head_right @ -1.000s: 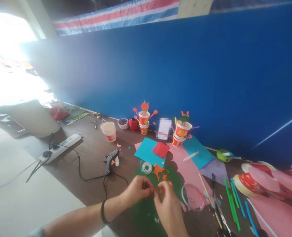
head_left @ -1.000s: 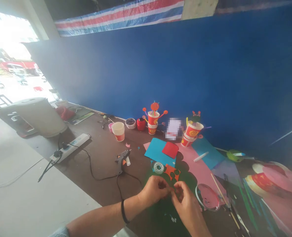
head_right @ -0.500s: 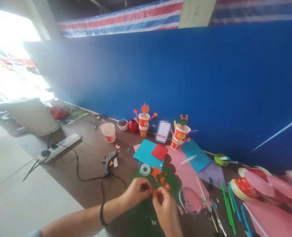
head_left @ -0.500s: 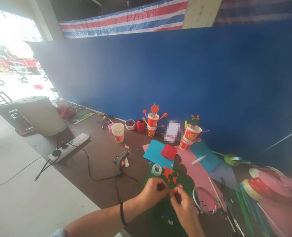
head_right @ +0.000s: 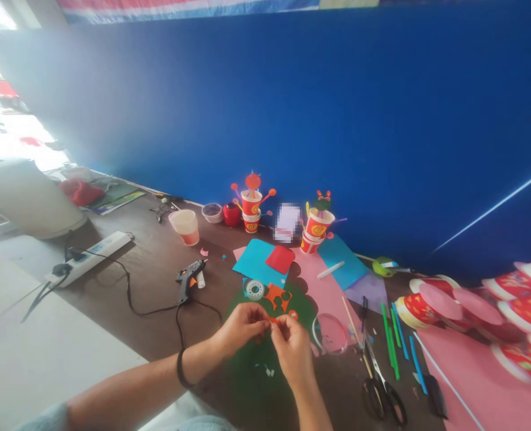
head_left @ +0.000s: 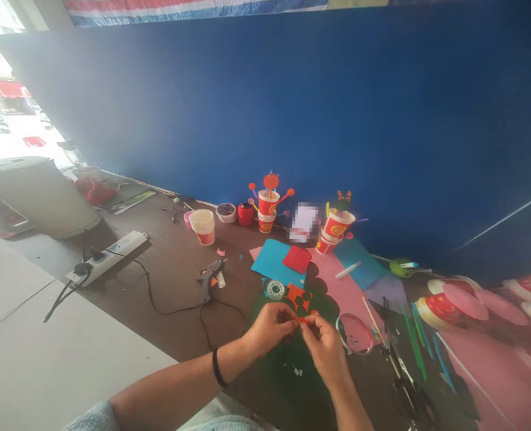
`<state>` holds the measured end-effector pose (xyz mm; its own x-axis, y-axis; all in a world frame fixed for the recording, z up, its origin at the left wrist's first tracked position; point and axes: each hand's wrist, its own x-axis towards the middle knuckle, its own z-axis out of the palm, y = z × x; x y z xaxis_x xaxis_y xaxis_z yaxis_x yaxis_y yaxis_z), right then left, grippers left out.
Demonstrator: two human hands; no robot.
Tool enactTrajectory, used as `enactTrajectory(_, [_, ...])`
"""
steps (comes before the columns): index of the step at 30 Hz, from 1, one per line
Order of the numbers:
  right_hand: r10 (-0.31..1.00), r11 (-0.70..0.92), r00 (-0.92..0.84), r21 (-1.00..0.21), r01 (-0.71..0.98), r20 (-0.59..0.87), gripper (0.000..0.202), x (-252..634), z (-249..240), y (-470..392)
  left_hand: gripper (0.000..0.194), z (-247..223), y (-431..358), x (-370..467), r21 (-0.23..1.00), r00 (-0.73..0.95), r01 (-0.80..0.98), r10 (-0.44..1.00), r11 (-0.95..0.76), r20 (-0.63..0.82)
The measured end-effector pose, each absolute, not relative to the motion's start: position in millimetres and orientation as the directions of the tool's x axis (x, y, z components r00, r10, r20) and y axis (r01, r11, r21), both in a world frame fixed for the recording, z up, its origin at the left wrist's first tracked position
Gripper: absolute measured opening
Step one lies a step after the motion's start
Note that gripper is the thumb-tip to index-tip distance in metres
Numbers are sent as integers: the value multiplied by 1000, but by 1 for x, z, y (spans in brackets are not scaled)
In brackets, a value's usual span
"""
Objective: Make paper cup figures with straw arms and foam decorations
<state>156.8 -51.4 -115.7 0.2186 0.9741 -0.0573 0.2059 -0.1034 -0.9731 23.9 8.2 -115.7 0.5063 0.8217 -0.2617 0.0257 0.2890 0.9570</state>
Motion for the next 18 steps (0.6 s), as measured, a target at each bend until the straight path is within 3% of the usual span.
enactTrajectory(7, [973,-97,224,-977,189,-53,22,157,-115,-52,26,-112,7,25,923,500,0,799,385,-333])
enactTrajectory(14, [971,-90,236,-973,212,-39,19,154,-120,-54,18,-115,6,23,971,522,94,820,220,-236])
enactTrajectory(18, [969,-92,245,-973,210,-38,19,153,-120,-55,19,-119,5,23,967,521,78,817,244,-248])
